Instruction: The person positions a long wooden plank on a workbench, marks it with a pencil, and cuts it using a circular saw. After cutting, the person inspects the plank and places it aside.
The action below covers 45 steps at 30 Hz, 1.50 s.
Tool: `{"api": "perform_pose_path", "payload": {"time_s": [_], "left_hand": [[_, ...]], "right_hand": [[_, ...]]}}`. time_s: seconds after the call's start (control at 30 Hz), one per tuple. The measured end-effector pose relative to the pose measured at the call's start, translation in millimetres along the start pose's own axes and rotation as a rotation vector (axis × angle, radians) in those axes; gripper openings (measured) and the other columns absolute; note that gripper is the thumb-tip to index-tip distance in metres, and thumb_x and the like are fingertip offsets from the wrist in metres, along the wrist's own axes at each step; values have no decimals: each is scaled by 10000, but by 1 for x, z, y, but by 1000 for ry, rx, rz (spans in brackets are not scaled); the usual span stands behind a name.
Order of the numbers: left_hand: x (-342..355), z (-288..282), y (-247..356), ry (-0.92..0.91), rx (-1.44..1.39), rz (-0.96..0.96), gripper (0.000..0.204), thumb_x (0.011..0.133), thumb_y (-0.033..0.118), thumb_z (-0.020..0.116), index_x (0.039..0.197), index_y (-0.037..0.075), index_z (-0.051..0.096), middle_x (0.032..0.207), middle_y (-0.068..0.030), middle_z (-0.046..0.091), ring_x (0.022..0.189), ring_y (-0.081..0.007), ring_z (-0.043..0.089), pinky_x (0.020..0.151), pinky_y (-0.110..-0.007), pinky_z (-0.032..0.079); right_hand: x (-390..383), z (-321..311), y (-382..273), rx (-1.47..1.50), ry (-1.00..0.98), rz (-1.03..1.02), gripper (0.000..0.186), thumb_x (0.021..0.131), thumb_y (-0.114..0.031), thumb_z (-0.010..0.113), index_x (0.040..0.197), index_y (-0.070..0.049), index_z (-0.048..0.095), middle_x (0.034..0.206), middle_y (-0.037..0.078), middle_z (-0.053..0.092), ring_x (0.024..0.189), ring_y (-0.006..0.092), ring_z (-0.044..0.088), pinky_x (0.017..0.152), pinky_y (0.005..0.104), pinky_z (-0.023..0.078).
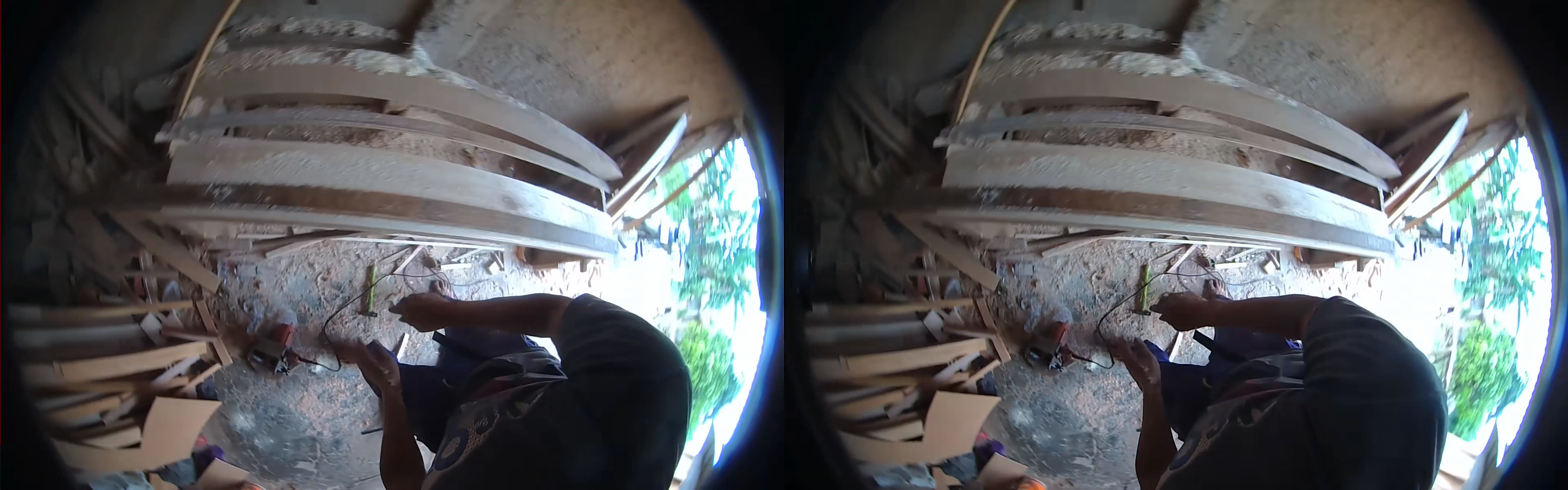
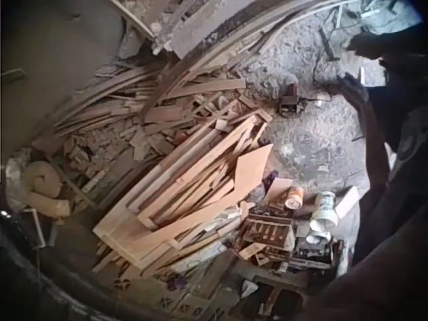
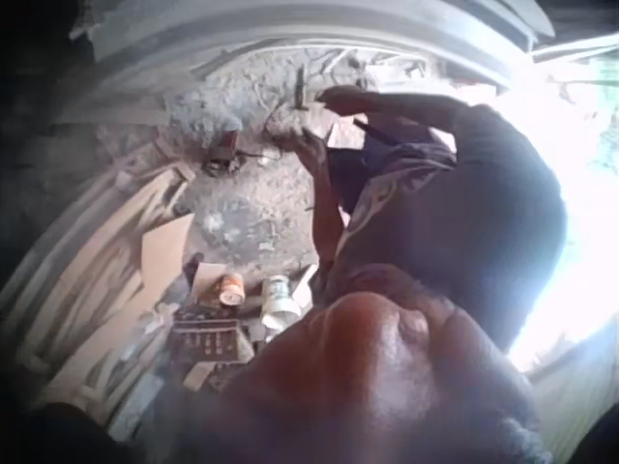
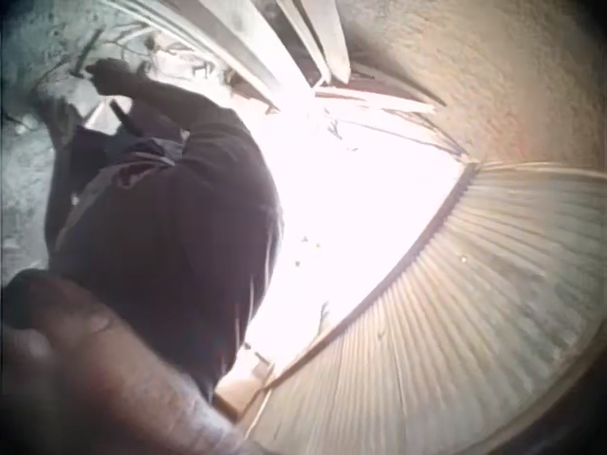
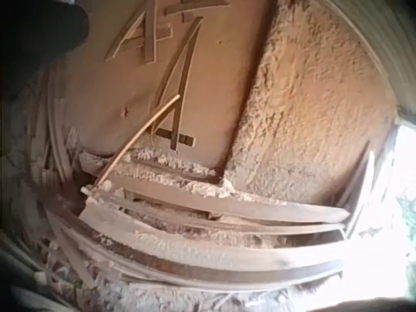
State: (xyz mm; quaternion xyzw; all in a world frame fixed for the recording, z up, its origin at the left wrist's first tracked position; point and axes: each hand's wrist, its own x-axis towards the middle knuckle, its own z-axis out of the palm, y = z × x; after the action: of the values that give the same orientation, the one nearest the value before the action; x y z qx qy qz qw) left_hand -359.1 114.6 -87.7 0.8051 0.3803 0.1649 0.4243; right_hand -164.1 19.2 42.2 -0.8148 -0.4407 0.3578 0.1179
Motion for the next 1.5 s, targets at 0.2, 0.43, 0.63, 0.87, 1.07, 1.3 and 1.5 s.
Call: {"api": "perform_pose_path", "payload": {"time_s": [0.2,0.43,0.63,0.87,1.07,1.3,1.5], "left_hand": [[48,87,228,-176,-521,-129,739,1033,472,434,1538,-1,175,1579,-282,175,1407,-373,370,1125,-431,373],[1,219,317,-106,-338,-306,971,988,592,447,1559,22,-94,1625,-253,-61,1508,-369,131,1216,-446,219],[-4,228,234,-156,663,256,894,1015,465,459,1553,1,-83,1614,-281,-50,1510,-402,44,1232,-471,131],[-23,212,374,-174,-404,-332,789,1023,458,470,1582,151,5,1620,-190,82,1475,-389,207,1103,-536,424],[-84,250,409,-106,-675,-623,781,1011,592,390,1580,198,29,1612,-133,177,1412,-357,356,1128,-527,364],[-258,374,449,-319,-840,-742,800,989,643,386,1590,276,5,1654,-85,125,1438,-359,335,1143,-551,302],[-288,467,429,-232,-771,-571,716,1050,486,322,1582,126,7,1651,-142,62,1491,-341,200,1206,-457,177]], "right_hand": [[-190,-113,107,23,718,-48,426,918,-200,624,1330,-109,568,1281,117,603,1143,305,594,937,450,488],[-400,-127,302,-222,899,509,531,887,-297,675,1373,-136,533,1431,121,503,1298,311,494,1028,487,404],[-468,-112,396,-304,740,238,516,908,-429,625,1366,-202,551,1510,83,434,1402,283,402,1101,492,363],[-474,-107,399,-182,791,238,489,929,-434,599,1370,-230,541,1499,76,448,1377,265,437,1088,473,377],[-482,-93,402,-168,788,251,508,956,-472,537,1410,-245,498,1536,58,402,1408,266,390,1108,498,324],[-492,-109,401,-143,820,105,557,910,-439,607,1410,-223,493,1499,115,424,1409,294,378,1127,499,296],[-563,-106,440,25,732,71,674,814,-273,734,1429,-159,481,1414,136,474,1325,353,440,1042,493,395]]}}
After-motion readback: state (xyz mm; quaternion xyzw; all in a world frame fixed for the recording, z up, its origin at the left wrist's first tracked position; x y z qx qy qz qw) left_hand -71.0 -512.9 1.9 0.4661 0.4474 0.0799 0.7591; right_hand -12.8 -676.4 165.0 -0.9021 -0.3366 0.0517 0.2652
